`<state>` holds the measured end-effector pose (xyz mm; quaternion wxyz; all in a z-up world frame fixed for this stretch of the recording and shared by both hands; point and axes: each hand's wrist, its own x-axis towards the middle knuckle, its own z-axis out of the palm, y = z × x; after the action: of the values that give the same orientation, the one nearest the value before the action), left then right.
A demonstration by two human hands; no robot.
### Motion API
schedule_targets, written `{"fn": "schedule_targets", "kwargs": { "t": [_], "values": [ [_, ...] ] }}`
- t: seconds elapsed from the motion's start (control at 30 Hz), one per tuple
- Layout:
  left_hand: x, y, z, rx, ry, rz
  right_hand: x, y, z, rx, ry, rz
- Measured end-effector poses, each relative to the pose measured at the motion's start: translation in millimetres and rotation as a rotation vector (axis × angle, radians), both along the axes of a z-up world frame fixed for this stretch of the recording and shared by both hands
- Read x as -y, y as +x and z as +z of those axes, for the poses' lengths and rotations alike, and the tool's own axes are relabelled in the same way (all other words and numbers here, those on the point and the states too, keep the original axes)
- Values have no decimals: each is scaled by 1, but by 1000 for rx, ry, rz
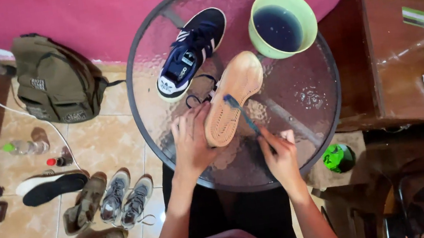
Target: Scrubbing the soles of sneakers using a toothbrush and soapy water on a glass table.
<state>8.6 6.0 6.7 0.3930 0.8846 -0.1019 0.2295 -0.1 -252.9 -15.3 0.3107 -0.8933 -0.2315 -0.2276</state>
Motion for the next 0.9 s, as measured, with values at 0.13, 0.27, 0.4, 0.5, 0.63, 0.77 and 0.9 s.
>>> {"fn": "schedule_targets", "kwargs": {
  "t": [0.13, 0.27, 0.4, 0.5, 0.63, 0.77, 0.9],
  "values": [
    [1, -3, -1, -40, 4, -19, 3, -4, -11, 132, -94, 38],
    [7, -4, 2, 34, 0, 13, 18, 12, -20, 121, 42, -1],
    [8, -3, -2, 64, -9, 53, -3, -5, -9, 154, -4, 137],
    [12, 1, 0, 81, -31, 79, 3, 8, 8, 91, 125, 120],
    [14, -7, 7, 88, -21, 81, 1, -11, 1, 16, 81, 213],
    [16, 0, 10, 109, -4, 96, 10, 14, -10, 4, 155, 165],
    [15, -5, 5, 114, -14, 73, 3, -4, -5, 70, 96, 147]
  ]
}}
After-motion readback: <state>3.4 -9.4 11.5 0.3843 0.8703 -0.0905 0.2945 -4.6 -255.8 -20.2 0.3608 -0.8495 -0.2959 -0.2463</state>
